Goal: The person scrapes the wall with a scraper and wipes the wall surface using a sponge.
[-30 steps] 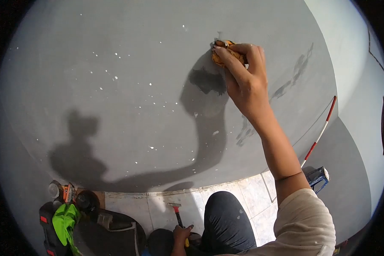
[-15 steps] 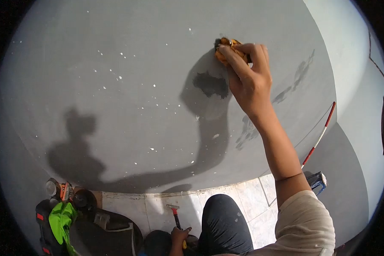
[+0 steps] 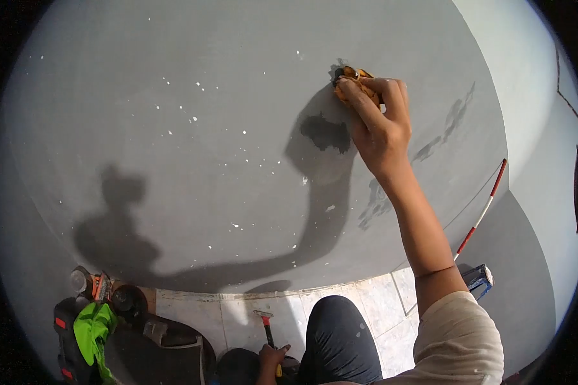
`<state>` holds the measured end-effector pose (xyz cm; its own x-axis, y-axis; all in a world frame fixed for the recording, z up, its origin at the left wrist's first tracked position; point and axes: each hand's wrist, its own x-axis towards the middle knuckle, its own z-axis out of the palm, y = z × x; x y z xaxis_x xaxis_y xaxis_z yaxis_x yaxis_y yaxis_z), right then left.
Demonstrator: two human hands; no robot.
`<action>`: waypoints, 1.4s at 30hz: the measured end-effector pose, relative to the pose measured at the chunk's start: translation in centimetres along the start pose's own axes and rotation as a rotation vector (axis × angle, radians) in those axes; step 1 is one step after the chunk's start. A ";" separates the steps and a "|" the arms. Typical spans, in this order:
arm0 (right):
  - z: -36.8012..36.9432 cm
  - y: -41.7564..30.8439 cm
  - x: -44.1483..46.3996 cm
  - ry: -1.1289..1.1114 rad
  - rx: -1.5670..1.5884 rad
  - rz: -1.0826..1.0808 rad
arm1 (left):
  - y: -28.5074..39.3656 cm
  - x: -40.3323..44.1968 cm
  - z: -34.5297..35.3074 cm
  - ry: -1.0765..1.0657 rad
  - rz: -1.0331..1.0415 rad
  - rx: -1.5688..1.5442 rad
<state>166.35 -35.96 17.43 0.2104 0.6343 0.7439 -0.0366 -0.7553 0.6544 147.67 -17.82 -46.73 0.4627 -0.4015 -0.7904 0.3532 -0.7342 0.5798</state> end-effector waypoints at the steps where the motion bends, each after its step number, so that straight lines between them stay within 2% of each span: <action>1: -0.2 0.1 -0.2 0.014 -0.012 -0.009 | 0.1 -0.3 -0.1 0.030 0.006 0.023; 10: 0.1 1.2 1.1 0.013 0.050 -0.026 | 0.7 -1.6 -0.6 0.095 0.048 0.051; 12: -0.5 1.8 2.6 0.158 0.093 0.094 | 0.7 -1.7 -0.7 0.069 0.036 0.036; 14: -2.3 1.0 3.3 0.196 0.121 0.206 | 0.7 -1.4 -0.9 0.050 0.031 0.027; 16: -3.0 1.1 2.2 0.169 0.078 0.219 | 0.5 -0.8 -0.8 0.090 0.046 0.042; 18: -2.9 0.8 0.9 0.008 0.041 0.138 | 0.6 -0.4 -0.8 0.065 0.016 0.052; 20: -2.1 0.1 0.0 -0.060 0.062 0.102 | 1.0 -0.4 -0.8 0.039 -0.015 0.050; 25: 1.3 -1.4 3.9 -0.026 0.154 -0.065 | -0.1 0.5 0.5 0.107 0.026 0.008; 29: 1.3 -1.2 5.5 -0.109 0.144 -0.053 | 0.4 -0.5 -0.2 0.048 -0.001 0.014; 32: 1.4 -0.6 3.0 -0.095 0.099 -0.124 | 0.5 0.2 -0.5 0.122 0.012 -0.010; 35: 1.7 -0.7 6.6 -0.108 0.095 -0.187 | -0.7 1.0 0.6 0.120 0.007 -0.046; 37: 1.0 -1.3 6.2 -0.135 0.089 -0.160 | -0.8 1.1 0.2 -0.016 0.009 -0.036; 42: 1.1 -1.1 4.9 -0.110 0.096 -0.173 | -0.2 1.2 0.1 0.034 -0.003 0.024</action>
<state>168.52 -32.20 20.21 0.3109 0.7380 0.5990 0.1015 -0.6524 0.7511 148.10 -18.18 -47.86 0.4895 -0.3803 -0.7847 0.3353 -0.7487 0.5719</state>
